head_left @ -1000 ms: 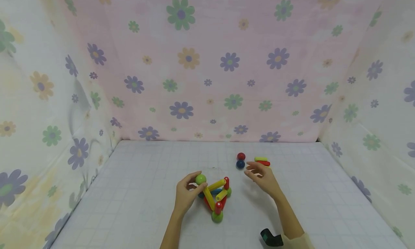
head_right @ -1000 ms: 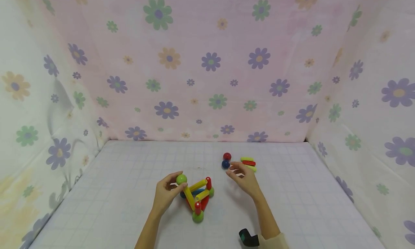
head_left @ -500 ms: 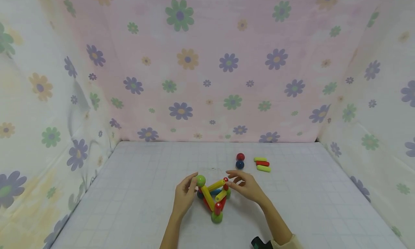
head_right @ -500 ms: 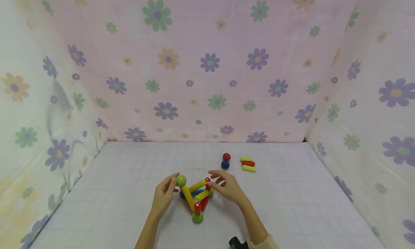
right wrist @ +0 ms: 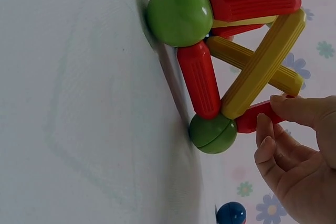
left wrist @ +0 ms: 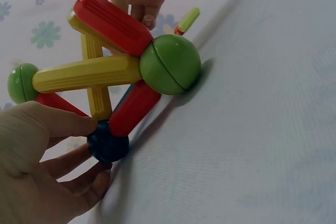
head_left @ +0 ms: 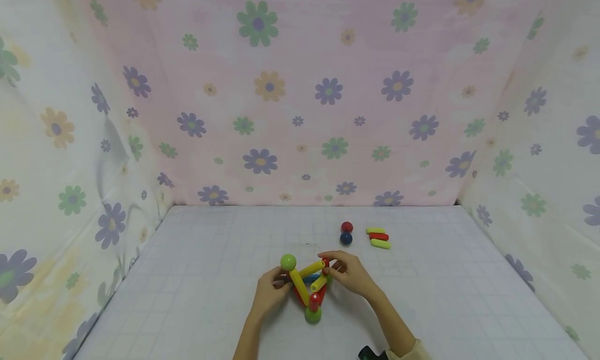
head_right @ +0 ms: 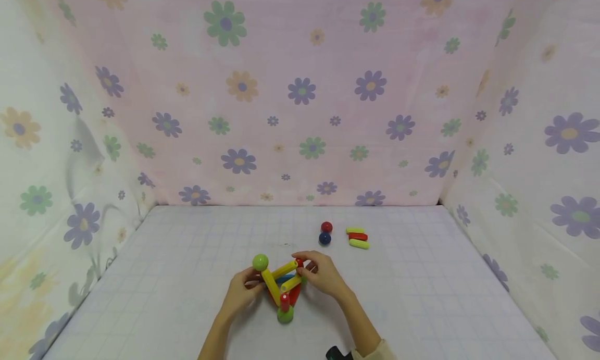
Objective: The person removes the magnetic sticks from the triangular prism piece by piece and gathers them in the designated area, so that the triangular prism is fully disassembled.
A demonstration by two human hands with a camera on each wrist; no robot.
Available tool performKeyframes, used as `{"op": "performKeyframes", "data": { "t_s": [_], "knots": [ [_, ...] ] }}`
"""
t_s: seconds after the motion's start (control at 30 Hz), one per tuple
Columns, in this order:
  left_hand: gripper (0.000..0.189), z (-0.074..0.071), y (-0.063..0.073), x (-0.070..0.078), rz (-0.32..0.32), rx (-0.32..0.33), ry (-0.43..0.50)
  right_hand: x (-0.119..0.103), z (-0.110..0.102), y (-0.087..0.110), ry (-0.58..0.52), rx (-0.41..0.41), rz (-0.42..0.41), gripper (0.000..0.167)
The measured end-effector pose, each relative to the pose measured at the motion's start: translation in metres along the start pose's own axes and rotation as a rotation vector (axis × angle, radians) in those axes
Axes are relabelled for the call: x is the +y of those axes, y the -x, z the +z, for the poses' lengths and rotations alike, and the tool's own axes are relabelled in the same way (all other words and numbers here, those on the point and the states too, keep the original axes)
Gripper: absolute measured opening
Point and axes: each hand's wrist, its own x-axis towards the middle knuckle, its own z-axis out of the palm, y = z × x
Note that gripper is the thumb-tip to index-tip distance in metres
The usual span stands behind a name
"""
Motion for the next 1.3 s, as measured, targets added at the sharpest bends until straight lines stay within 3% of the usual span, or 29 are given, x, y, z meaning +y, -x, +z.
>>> {"op": "performKeyframes", "data": {
  "t_s": [0.2,0.33,0.43,0.57,0.83,1.3],
  "knots": [
    [0.030,0.006,-0.001,-0.007,-0.015,0.012,-0.065,0.008,0.003,0.000,-0.053,0.008,-0.005,0.028],
    [0.028,0.007,-0.002,-0.009,-0.015,0.020,-0.078,-0.014,-0.002,0.002,-0.053,0.018,0.046,0.022],
    [0.027,0.007,-0.003,-0.010,-0.014,0.018,-0.080,-0.017,-0.004,0.003,-0.065,0.025,0.086,0.018],
    [0.028,0.007,-0.004,-0.010,-0.016,0.017,-0.083,0.008,-0.003,0.006,-0.083,0.047,0.110,0.019],
    [0.026,0.007,-0.004,-0.010,-0.020,0.023,-0.072,0.025,-0.007,0.016,0.025,0.107,0.175,0.021],
    [0.027,0.007,-0.006,-0.011,0.021,0.038,-0.004,0.024,0.001,0.015,0.032,0.275,0.295,0.015]
  ]
}}
